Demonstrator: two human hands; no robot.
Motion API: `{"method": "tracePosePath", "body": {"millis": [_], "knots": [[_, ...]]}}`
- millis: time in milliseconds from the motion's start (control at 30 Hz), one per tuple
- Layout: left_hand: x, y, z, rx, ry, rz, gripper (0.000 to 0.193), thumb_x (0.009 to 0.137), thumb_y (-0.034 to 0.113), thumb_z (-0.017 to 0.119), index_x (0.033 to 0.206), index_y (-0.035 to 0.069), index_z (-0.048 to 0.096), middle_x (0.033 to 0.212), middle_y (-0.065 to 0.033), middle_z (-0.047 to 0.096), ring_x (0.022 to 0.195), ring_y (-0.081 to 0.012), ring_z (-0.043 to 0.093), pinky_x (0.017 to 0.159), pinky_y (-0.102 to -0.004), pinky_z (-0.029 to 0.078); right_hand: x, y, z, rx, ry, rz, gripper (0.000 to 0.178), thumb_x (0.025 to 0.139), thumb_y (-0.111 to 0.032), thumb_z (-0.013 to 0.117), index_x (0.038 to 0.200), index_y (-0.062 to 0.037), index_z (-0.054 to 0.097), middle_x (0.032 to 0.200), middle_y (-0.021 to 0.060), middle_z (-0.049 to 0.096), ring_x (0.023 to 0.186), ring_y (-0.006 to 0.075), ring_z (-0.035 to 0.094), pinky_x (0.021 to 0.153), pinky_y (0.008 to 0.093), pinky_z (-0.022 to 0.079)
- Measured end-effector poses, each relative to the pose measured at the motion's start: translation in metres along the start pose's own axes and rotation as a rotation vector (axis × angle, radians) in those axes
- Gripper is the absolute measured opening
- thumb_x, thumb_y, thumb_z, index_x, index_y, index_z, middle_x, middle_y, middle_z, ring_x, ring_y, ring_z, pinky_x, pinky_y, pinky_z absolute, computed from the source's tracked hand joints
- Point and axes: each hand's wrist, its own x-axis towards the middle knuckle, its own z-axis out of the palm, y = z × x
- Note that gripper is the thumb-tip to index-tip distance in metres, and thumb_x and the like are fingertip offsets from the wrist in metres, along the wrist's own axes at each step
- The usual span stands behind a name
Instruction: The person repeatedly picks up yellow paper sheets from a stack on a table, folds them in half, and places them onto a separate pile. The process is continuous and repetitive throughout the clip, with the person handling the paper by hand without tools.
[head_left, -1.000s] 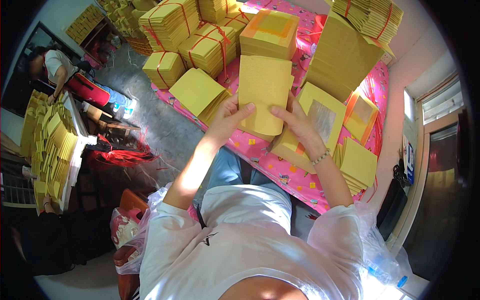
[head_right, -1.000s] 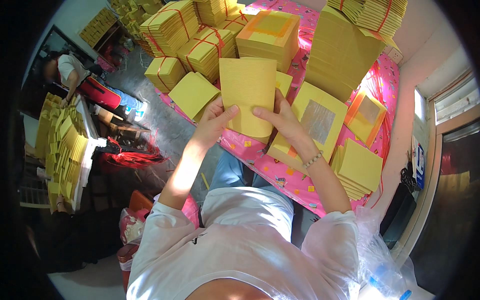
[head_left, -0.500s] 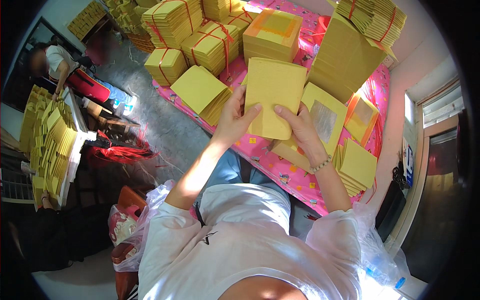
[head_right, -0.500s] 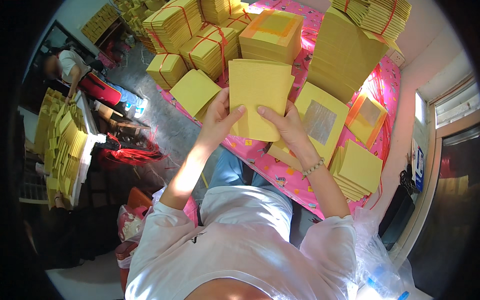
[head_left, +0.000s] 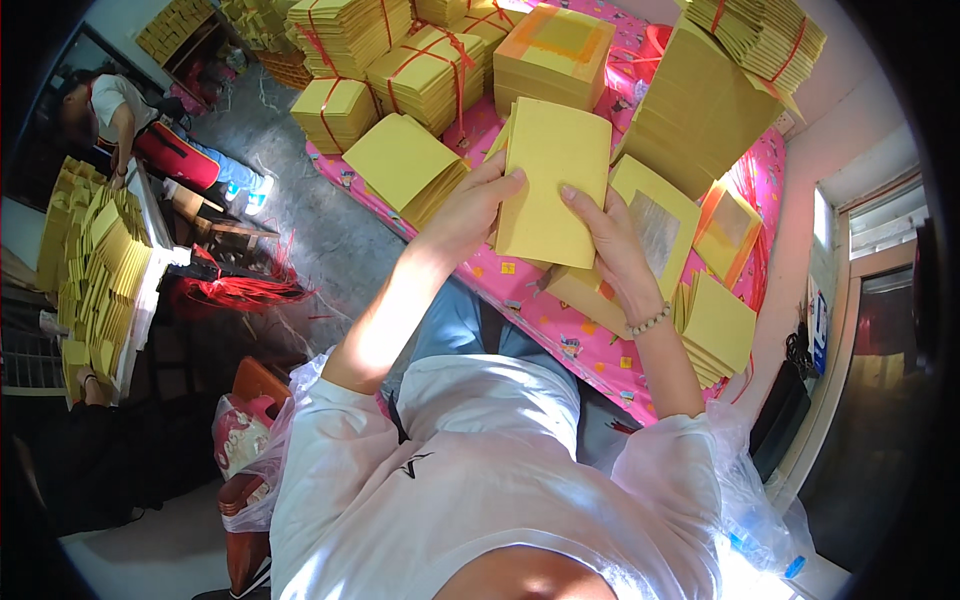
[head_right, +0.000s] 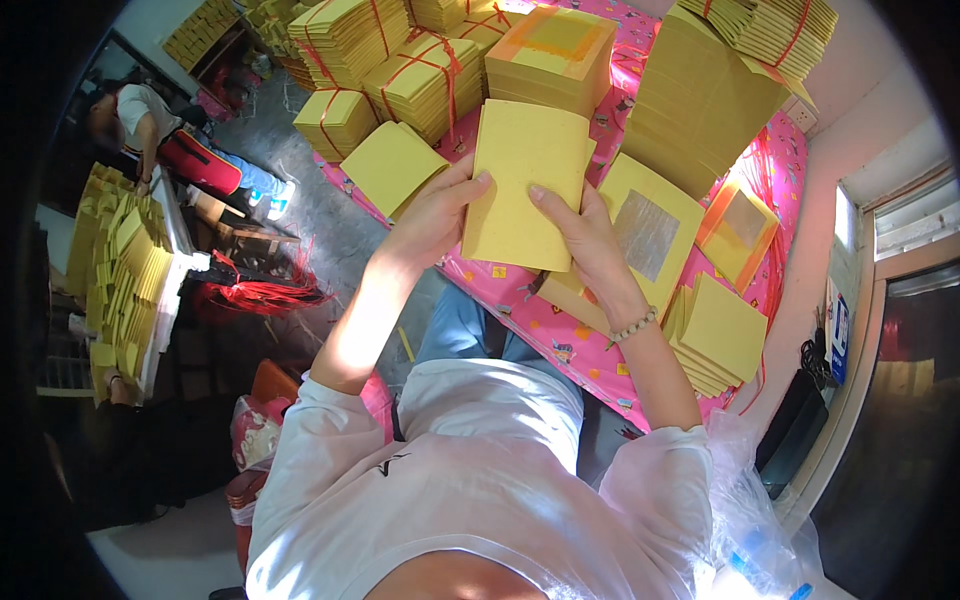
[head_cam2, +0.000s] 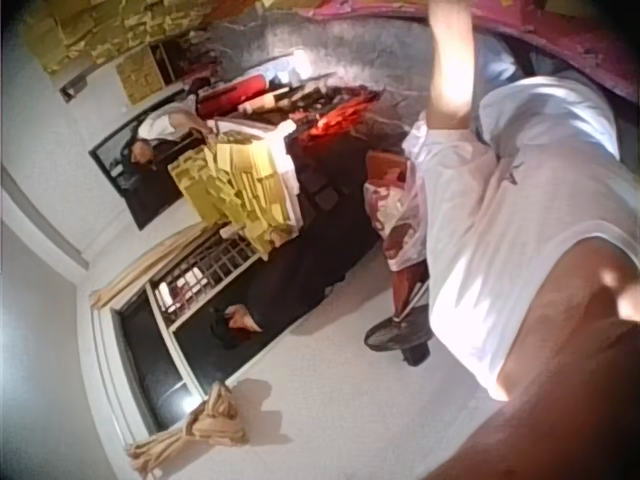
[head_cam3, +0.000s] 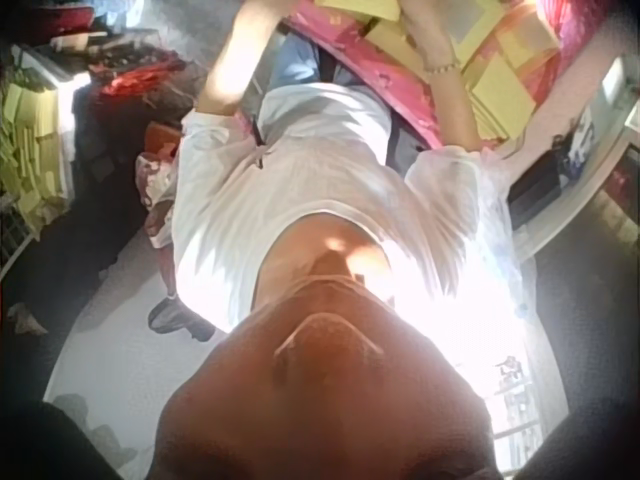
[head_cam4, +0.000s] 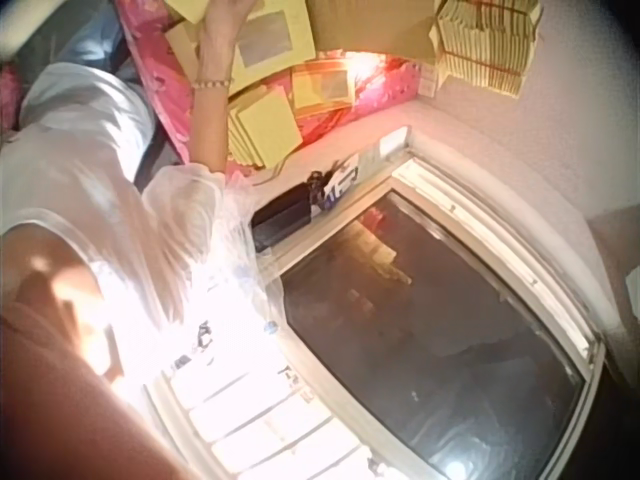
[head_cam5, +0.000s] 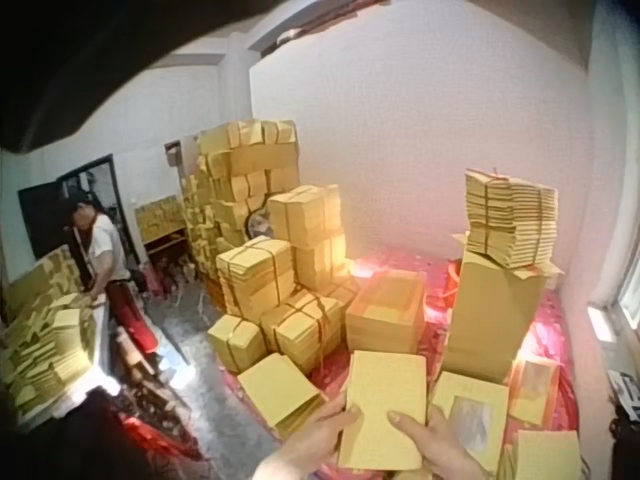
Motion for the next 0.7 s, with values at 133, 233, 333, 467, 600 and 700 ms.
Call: {"method": "tracePosePath", "body": {"millis": [133,233,333,467,600,700], "knots": [[0.0,0.001,0.003,0.017,-0.012,0.009,0.048,0.097,0.009,0.04,0.143,0.003,0.029,0.137,-0.0107,0.045,0.123,-0.0194,0.048,0.102,-0.0341,0.041,-0.001,-0.001,-0.002,-0.006,-0.01,0.014,0.048,0.086,-0.018,0.067,0.124,0.0038,0.047,0.116,0.0118,0.059,0.104,0.0164,0.059,0.087,0.0284,0.049],[-0.001,0.001,0.003,0.024,-0.019,0.008,0.05,0.096,0.007,0.04,0.144,0.004,0.027,0.138,-0.0108,0.044,0.125,-0.0197,0.047,0.103,-0.0346,0.04,-0.001,-0.001,-0.002,0.0,-0.024,0.009,0.048,0.086,-0.017,0.067,0.125,0.0038,0.047,0.117,0.0116,0.059,0.104,0.0163,0.059,0.087,0.0286,0.049],[-0.001,-0.001,0.003,0.046,-0.01,0.032,0.049,0.096,0.006,0.039,0.144,0.005,0.028,0.139,-0.0106,0.044,0.125,-0.0197,0.047,0.103,-0.0346,0.04,-0.001,-0.001,-0.003,-0.008,-0.028,-0.003,0.049,0.086,-0.016,0.067,0.126,0.0037,0.046,0.117,0.0114,0.059,0.104,0.0161,0.059,0.087,0.0286,0.05],[0.0,0.0,0.005,0.024,0.021,0.024,0.046,0.096,0.007,0.041,0.14,0.005,0.032,0.136,-0.0097,0.046,0.122,-0.019,0.049,0.101,-0.0339,0.041,-0.004,-0.004,-0.002,-0.055,-0.01,-0.023,0.05,0.086,-0.016,0.067,0.127,0.0025,0.045,0.117,0.0108,0.059,0.104,0.0156,0.059,0.087,0.0283,0.049],[-0.005,0.0,0.02,0.112,0.105,0.146,0.04,0.095,0.007,0.044,0.135,0.004,0.036,0.131,-0.0087,0.048,0.119,-0.0159,0.048,0.1,-0.0316,0.039,-0.008,-0.004,0.0,-0.154,0.014,-0.075,0.05,0.086,-0.016,0.068,0.127,0.0013,0.045,0.117,0.0098,0.059,0.104,0.0146,0.059,0.086,0.0276,0.049],[-0.011,-0.005,0.031,0.235,0.17,0.292,0.039,0.095,0.007,0.044,0.133,0.003,0.037,0.128,-0.0082,0.048,0.119,-0.0134,0.045,0.1,-0.0296,0.037,-0.012,-0.006,0.003,-0.243,0.017,-0.149,0.05,0.085,-0.015,0.069,0.127,0.0009,0.045,0.117,0.0094,0.059,0.103,0.014,0.059,0.085,0.0274,0.05]]}}
